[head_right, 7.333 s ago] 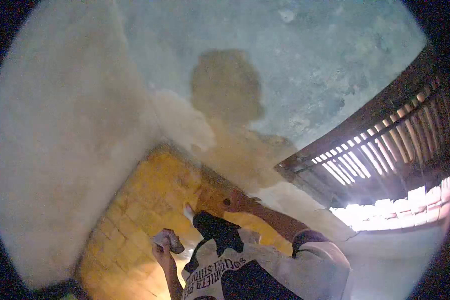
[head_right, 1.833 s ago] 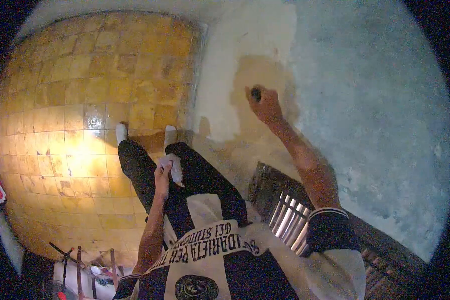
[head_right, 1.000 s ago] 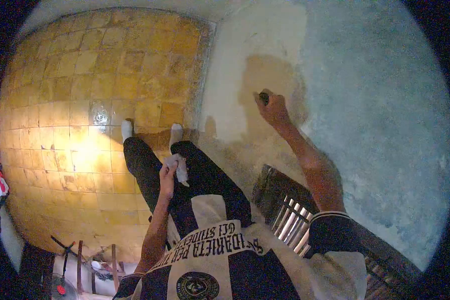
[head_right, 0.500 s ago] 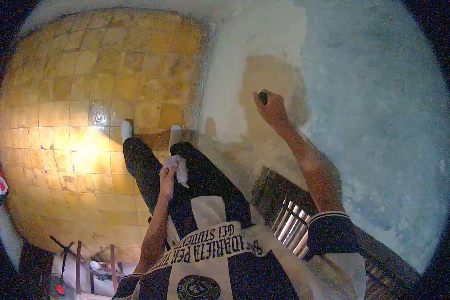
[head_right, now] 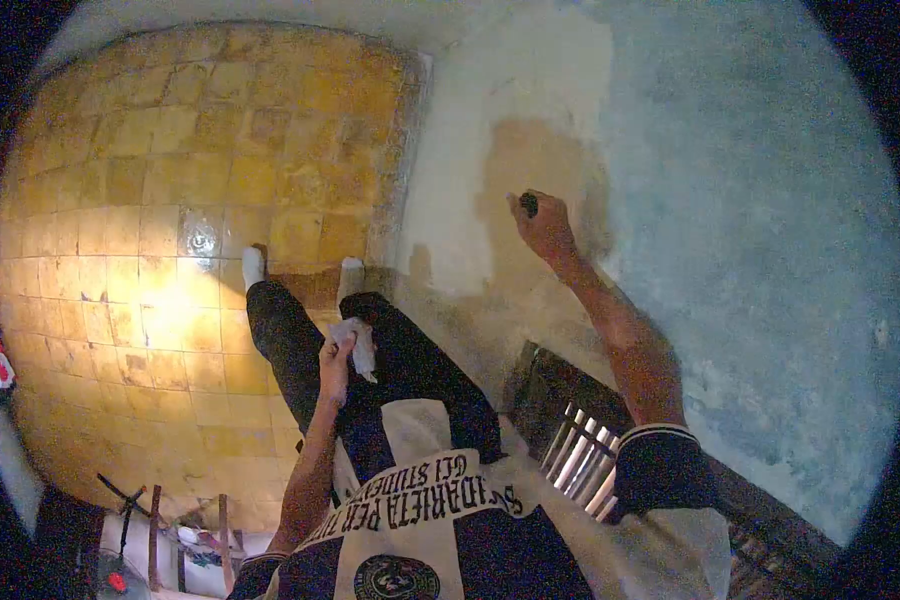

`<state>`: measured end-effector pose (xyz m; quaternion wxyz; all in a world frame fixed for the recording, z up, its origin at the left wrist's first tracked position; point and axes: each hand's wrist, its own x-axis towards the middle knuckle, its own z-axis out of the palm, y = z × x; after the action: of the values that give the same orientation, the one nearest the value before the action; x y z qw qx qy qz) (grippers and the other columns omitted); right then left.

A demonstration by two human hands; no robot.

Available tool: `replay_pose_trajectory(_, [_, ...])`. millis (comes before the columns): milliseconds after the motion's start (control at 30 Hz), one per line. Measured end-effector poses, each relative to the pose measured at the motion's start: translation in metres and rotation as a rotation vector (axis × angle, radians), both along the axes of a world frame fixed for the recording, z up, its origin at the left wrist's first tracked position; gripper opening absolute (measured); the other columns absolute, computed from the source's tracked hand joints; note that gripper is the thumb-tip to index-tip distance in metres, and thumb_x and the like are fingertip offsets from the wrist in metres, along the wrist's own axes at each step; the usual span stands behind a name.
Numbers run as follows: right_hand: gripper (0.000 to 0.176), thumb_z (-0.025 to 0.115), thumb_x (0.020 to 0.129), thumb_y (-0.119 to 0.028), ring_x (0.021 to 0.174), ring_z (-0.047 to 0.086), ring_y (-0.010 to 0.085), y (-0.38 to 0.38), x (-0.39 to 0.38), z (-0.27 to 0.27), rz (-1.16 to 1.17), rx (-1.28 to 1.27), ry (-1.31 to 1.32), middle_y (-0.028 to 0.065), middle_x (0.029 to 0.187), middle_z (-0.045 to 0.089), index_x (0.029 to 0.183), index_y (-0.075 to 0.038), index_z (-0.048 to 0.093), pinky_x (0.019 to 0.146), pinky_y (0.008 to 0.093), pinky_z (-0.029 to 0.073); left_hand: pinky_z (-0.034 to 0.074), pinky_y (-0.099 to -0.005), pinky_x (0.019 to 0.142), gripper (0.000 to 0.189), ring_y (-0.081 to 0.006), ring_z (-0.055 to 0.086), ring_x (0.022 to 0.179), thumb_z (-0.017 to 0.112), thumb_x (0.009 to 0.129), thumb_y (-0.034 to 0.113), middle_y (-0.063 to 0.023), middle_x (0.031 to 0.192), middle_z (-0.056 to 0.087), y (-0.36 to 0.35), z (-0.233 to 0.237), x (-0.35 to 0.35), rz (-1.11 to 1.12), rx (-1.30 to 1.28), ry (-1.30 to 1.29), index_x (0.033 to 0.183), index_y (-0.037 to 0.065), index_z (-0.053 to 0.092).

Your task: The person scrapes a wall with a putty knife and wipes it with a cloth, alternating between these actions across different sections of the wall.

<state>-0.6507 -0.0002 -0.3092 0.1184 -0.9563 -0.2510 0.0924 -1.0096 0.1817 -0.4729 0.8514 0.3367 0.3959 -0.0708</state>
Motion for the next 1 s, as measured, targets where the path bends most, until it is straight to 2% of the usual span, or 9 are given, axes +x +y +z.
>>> replay_pose_trajectory(233, [0.04,0.063,0.088,-0.031,0.045,0.047,0.0303,0.005,-0.003,-0.001,0.001,0.033,0.094,0.0186,0.054,0.049,0.067,0.001,0.054,0.05,0.0402,0.04,0.048,-0.026,0.071,0.022,-0.0114,0.061,0.078,0.058,0.095,0.021,-0.0038,0.092,0.065,0.006,0.016,0.008,0.009,0.084,0.009,0.108,0.003,0.059])
replay_pose_trajectory(300, [0.038,0.063,0.088,-0.03,0.046,0.048,0.0319,0.017,0.0,0.011,-0.013,0.025,0.033,0.0188,0.054,0.05,0.069,0.001,0.055,0.05,0.0408,0.041,0.048,-0.0261,0.071,0.023,-0.0114,0.061,0.077,0.058,0.095,0.021,-0.0039,0.091,0.065,0.011,0.031,0.013,-0.023,0.051,0.013,0.108,0.003,0.059])
replay_pose_trajectory(433, [0.037,0.063,0.088,-0.03,0.047,0.051,0.0339,-0.007,0.002,-0.009,0.037,0.006,-0.047,0.0186,0.054,0.051,0.069,0.001,0.055,0.051,0.0418,0.042,0.049,-0.0268,0.071,0.024,-0.0126,0.062,0.078,0.057,0.095,0.021,-0.0048,0.092,0.065,0.001,0.001,-0.002,-0.04,0.122,0.025,0.109,0.002,0.059])
replay_pose_trajectory(500, [0.037,0.062,0.089,-0.03,0.047,0.051,0.0345,0.013,0.006,-0.005,0.079,0.005,-0.022,0.0181,0.054,0.051,0.069,0.0,0.055,0.051,0.0421,0.042,0.05,-0.0271,0.071,0.024,-0.0133,0.063,0.078,0.057,0.095,0.021,-0.0053,0.093,0.066,-0.005,-0.017,-0.008,-0.046,0.132,0.013,0.109,0.002,0.059])
replay_pose_trajectory(600, [0.038,0.061,0.089,-0.03,0.047,0.051,0.0343,0.025,0.007,0.014,0.023,0.002,-0.018,0.0174,0.053,0.052,0.067,0.0,0.053,0.051,0.0425,0.042,0.05,-0.027,0.07,0.023,-0.0131,0.063,0.079,0.056,0.095,0.02,-0.0054,0.094,0.066,0.007,0.022,0.009,0.004,0.059,0.007,0.108,0.001,0.059])
replay_pose_trajectory(700, [0.039,0.061,0.09,-0.032,0.046,0.052,0.0335,0.008,-0.004,0.001,0.001,0.013,0.045,0.0173,0.053,0.052,0.067,0.0,0.053,0.051,0.0422,0.043,0.047,-0.0289,0.081,0.03,-0.0135,0.06,0.09,0.056,0.095,0.023,-0.0044,0.103,0.064,0.008,0.015,0.004,-0.058,0.057,0.039,0.115,0.002,0.058])
replay_pose_trajectory(800, [0.039,0.06,0.09,-0.033,0.046,0.052,0.0333,0.019,0.004,0.002,0.046,0.009,0.006,0.0176,0.054,0.053,0.068,0.0,0.055,0.051,0.0415,0.043,0.047,-0.0281,0.083,0.031,-0.0138,0.06,0.091,0.056,0.094,0.024,-0.0048,0.103,0.064,0.012,0.019,0.007,-0.066,0.02,0.037,0.115,0.001,0.058])
replay_pose_trajectory(900, [0.038,0.06,0.09,-0.033,0.048,0.053,0.0338,-0.003,0.007,-0.013,0.034,-0.033,-0.01,0.0176,0.055,0.055,0.07,-0.001,0.057,0.053,0.0421,0.045,0.049,-0.0261,0.07,0.021,-0.0117,0.063,0.076,0.057,0.095,0.02,-0.0037,0.09,0.067,0.004,0.004,0.001,-0.002,0.084,0.035,0.104,0.002,0.062])
replay_pose_trajectory(1000, [0.037,0.06,0.09,-0.033,0.052,0.056,0.0344,0.005,0.003,-0.012,0.063,-0.046,0.016,0.0176,0.057,0.056,0.072,-0.001,0.058,0.059,0.0436,0.046,0.049,-0.0263,0.07,0.022,-0.0119,0.062,0.076,0.057,0.095,0.02,-0.0036,0.09,0.066,0.007,0.011,0.007,-0.016,0.201,0.043,0.105,0.001,0.061])
